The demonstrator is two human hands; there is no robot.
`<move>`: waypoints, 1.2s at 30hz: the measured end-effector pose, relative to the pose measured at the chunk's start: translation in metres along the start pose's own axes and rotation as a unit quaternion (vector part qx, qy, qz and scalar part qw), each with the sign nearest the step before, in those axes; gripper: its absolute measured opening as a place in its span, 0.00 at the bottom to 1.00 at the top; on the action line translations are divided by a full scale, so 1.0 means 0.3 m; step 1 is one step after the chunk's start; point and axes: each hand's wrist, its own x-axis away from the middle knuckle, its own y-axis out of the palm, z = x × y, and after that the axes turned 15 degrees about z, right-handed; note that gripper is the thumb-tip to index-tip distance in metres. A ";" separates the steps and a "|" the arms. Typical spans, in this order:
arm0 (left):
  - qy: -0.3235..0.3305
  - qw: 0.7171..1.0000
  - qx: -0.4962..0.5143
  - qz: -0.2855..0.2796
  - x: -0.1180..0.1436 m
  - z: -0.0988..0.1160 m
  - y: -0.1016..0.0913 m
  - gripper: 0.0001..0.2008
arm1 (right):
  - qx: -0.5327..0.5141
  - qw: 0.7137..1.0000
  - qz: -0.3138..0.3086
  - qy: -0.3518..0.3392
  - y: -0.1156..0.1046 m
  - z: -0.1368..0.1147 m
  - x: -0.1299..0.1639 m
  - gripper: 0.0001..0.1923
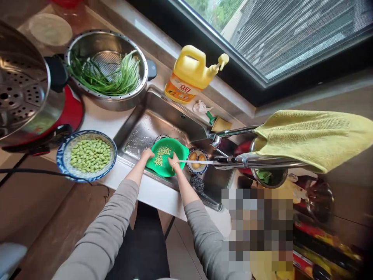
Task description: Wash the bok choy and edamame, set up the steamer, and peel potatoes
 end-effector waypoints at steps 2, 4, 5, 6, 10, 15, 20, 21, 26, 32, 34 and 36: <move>0.014 0.999 0.000 -0.035 -0.024 -0.011 0.026 0.19 | 0.117 0.991 0.033 -0.055 0.040 0.031 -0.046 0.33; 0.037 0.997 0.005 -0.070 -0.040 -0.022 0.042 0.17 | 0.230 0.967 0.020 -0.109 0.077 0.056 -0.074 0.37; 0.049 0.995 0.007 -0.083 -0.046 -0.025 0.044 0.17 | 0.267 0.955 0.000 -0.129 0.090 0.068 -0.077 0.38; 0.058 0.994 0.010 -0.093 -0.049 -0.024 0.043 0.18 | 0.301 0.943 -0.018 -0.145 0.097 0.079 -0.071 0.39; 0.148 0.982 -0.064 -0.097 -0.041 0.011 0.007 0.27 | 0.394 0.895 -0.102 -0.184 0.059 0.083 0.000 0.38; 0.278 0.941 -0.174 -0.087 0.045 0.089 -0.050 0.31 | 0.400 0.863 -0.010 -0.308 -0.044 -0.063 0.045 0.29; 0.325 0.922 -0.201 -0.069 0.165 0.149 -0.057 0.31 | 0.439 0.805 -0.023 -0.398 -0.069 -0.179 0.051 0.34; 0.323 0.924 -0.197 -0.063 0.182 0.156 -0.056 0.31 | 0.449 0.798 -0.064 -0.396 -0.074 -0.177 0.061 0.33; 0.297 0.940 -0.164 -0.020 0.231 0.160 -0.057 0.29 | 0.444 0.794 -0.127 -0.396 -0.129 -0.141 0.105 0.29; 0.296 0.947 -0.124 0.004 0.268 0.128 -0.076 0.26 | 0.461 0.822 -0.025 -0.334 -0.166 -0.141 0.119 0.30; 0.300 0.947 -0.111 0.012 0.278 0.116 -0.080 0.27 | 0.438 0.835 -0.059 -0.328 -0.164 -0.139 0.132 0.27; 0.295 0.950 -0.104 0.019 0.286 0.102 -0.079 0.27 | 0.403 0.853 -0.044 -0.329 -0.158 -0.138 0.146 0.29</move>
